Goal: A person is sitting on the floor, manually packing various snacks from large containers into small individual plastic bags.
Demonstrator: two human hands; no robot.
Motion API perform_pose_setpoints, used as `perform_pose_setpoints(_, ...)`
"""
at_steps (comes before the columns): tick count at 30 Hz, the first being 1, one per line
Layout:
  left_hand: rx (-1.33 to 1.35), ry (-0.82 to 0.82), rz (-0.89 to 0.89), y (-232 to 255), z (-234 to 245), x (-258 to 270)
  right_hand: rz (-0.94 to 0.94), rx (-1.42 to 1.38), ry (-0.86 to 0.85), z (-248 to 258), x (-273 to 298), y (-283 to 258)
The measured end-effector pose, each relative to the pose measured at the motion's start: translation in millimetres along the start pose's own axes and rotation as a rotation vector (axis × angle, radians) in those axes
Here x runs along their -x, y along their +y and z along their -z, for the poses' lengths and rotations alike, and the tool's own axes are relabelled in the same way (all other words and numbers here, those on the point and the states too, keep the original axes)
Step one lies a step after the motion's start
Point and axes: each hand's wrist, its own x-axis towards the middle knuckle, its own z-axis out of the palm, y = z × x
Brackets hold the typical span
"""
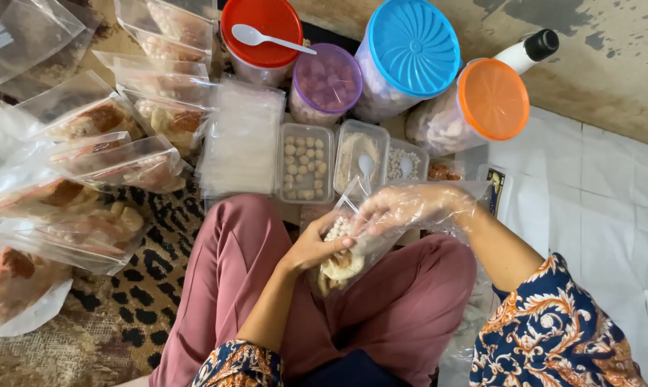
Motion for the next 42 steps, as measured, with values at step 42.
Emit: perform_pose_setpoints(42, -0.101, 0.057, -0.036, -2, 2, -3, 0.111, -0.026, 0.185, 8, -21, 34)
